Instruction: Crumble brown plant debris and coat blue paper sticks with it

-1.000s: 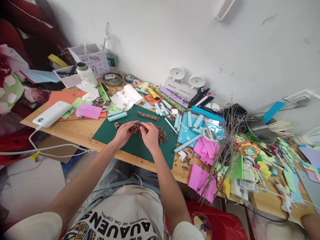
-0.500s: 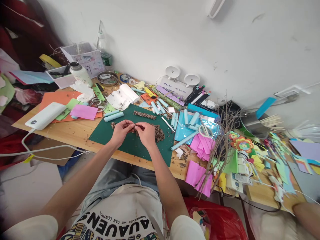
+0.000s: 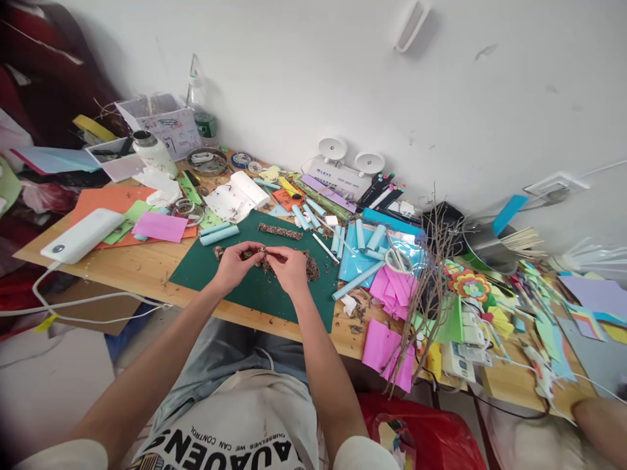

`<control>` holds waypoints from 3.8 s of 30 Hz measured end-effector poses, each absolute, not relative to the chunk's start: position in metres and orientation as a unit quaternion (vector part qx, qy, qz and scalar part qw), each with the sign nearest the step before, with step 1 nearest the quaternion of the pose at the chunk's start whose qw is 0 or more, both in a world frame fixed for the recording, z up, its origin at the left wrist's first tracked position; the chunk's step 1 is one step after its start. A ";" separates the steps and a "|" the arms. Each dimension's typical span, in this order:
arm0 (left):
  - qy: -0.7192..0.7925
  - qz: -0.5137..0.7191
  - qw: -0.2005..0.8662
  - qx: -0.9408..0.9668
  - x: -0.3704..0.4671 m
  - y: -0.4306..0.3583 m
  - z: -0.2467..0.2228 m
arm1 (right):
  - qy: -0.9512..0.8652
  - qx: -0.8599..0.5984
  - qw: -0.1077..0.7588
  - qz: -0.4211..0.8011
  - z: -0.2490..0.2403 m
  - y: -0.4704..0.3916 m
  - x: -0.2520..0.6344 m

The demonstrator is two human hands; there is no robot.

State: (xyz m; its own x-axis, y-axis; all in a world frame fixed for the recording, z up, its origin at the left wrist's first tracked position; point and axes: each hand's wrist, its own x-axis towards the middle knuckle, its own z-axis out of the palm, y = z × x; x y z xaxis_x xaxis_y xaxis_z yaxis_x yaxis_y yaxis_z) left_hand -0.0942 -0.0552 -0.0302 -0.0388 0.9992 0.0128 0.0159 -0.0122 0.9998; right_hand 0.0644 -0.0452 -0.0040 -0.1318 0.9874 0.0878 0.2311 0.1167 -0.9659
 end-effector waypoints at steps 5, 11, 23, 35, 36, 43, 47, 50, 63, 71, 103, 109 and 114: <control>0.528 0.497 0.488 0.486 -0.093 -0.058 -0.033 | -0.622 -0.523 0.424 0.400 -0.008 -0.045 0.064; 0.507 0.478 0.512 0.502 -0.095 -0.055 -0.031 | -0.642 -0.521 0.430 0.364 -0.013 -0.043 0.065; 0.525 0.471 0.462 0.538 -0.086 -0.061 -0.028 | -0.686 -0.515 0.400 0.323 -0.017 -0.046 0.066; 0.471 0.601 0.564 0.314 -0.064 -0.063 -0.041 | -0.495 -0.528 0.515 0.458 -0.043 -0.051 0.037; 0.459 0.610 0.580 0.285 -0.066 -0.062 -0.041 | -0.484 -0.524 0.527 0.462 -0.042 -0.050 0.038; 0.492 0.581 0.540 0.358 -0.087 -0.056 -0.046 | -0.636 -0.544 0.441 0.323 -0.031 -0.046 0.055; 0.511 0.546 0.519 0.415 -0.090 -0.053 -0.052 | -0.707 -0.531 0.386 0.261 -0.028 -0.044 0.056; 0.516 0.522 0.517 0.441 -0.091 -0.051 -0.052 | -0.708 -0.516 0.400 0.270 -0.023 -0.045 0.057; 0.545 0.532 0.428 0.488 -0.081 -0.059 -0.029 | -0.600 -0.551 0.461 0.353 -0.024 -0.048 0.046; 0.479 0.588 0.553 0.345 -0.080 -0.056 -0.036 | -0.482 -0.524 0.515 0.478 -0.031 -0.045 0.047; 0.593 0.504 0.384 0.496 -0.084 -0.055 -0.036 | -0.343 -0.528 0.535 0.564 -0.032 -0.037 0.050; 0.582 0.373 0.224 0.687 -0.099 -0.049 -0.045 | -0.658 -0.574 0.402 0.277 -0.033 -0.037 0.061; 0.555 0.353 0.219 0.720 -0.100 -0.051 -0.045 | -0.736 -0.558 0.327 0.201 -0.043 -0.040 0.060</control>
State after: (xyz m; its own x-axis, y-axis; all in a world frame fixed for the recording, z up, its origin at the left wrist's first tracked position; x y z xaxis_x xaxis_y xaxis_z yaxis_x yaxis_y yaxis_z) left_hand -0.0999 -0.0513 -0.0453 0.1333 0.9550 0.2650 0.6447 -0.2866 0.7086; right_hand 0.0602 -0.0397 -0.0432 -0.1644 0.9522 0.2574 0.6892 0.2976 -0.6606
